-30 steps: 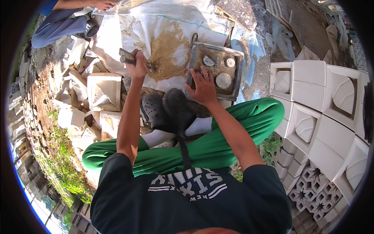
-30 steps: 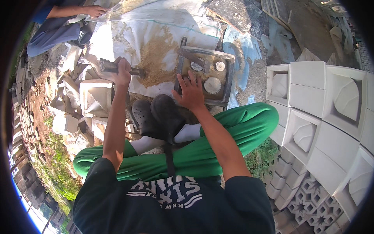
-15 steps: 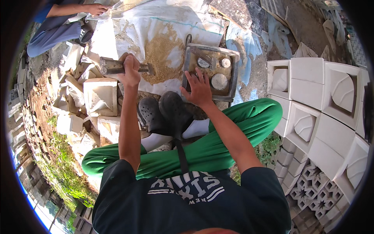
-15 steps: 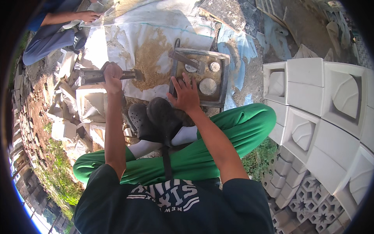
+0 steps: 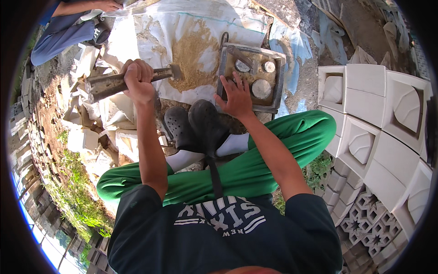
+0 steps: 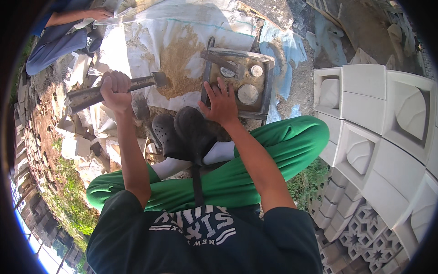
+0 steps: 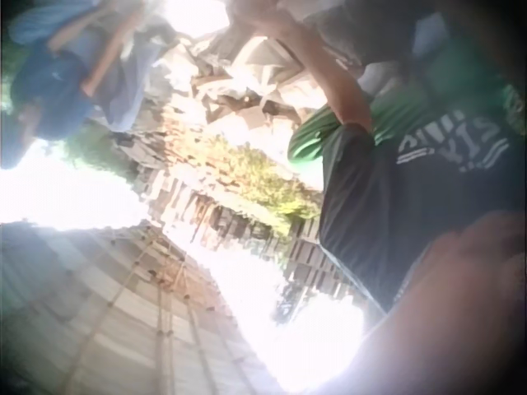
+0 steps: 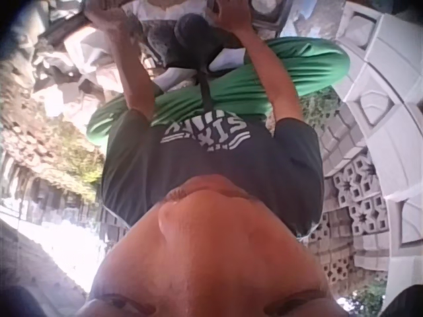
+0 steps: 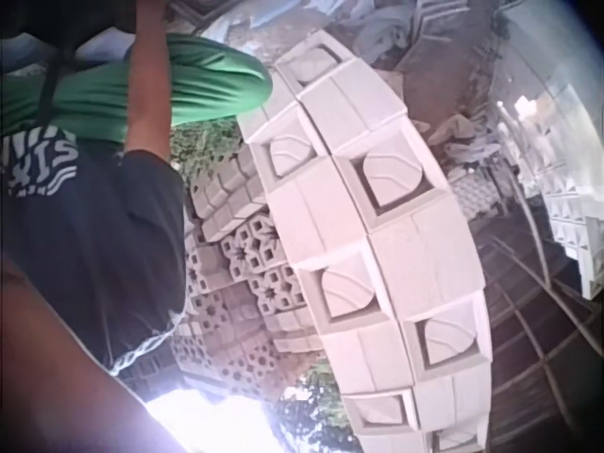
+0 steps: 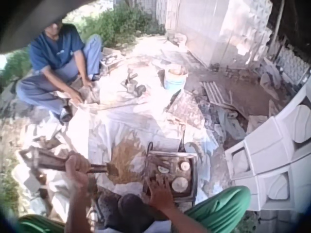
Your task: The person crushes and scrapes a sand mixture on a sheet using a metal tool and a trowel, holds a mold frame by hand, and continues scraping the sand mixture.
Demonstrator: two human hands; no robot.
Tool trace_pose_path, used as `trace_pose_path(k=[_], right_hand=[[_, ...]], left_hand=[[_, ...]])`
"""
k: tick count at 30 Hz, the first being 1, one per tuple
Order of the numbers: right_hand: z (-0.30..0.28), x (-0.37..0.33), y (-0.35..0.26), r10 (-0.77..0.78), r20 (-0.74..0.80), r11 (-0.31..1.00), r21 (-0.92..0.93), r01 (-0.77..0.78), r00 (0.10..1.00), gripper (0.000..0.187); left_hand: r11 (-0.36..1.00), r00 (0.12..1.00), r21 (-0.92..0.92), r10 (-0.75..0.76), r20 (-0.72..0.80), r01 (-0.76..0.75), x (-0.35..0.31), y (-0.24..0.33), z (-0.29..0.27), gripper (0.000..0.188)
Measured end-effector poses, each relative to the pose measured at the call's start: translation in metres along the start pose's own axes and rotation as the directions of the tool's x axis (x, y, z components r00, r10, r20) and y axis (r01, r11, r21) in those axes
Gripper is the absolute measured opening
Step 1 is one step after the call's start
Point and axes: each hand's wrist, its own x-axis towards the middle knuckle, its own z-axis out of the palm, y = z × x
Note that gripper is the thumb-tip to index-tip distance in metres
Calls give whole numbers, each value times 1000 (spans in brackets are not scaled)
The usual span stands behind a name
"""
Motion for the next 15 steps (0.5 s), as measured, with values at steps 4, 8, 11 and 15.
trace_pose_path(k=[4, 8, 11, 15], right_hand=[[1, 6, -4, -11, -3, 1000, 8, 11, 1000, 63], [-1, 1, -10, -5, 35, 1000, 28, 4, 999, 64], [-2, -1, -3, 16, 60, 1000, 26, -18, 998, 64], [-2, 0, 1, 6, 11, 1000, 0, -6, 1000, 64]], left_hand=[[998, 999, -52, 27, -16, -28, -4, -30, -36, 30], [986, 981, 147, -46, -187, 75, -10, -58, -41, 29], [996, 998, 84, -17, -56, 22, -6, -28, -23, 29], [994, 998, -83, 65, -12, -66, 0, 2, -22, 28]])
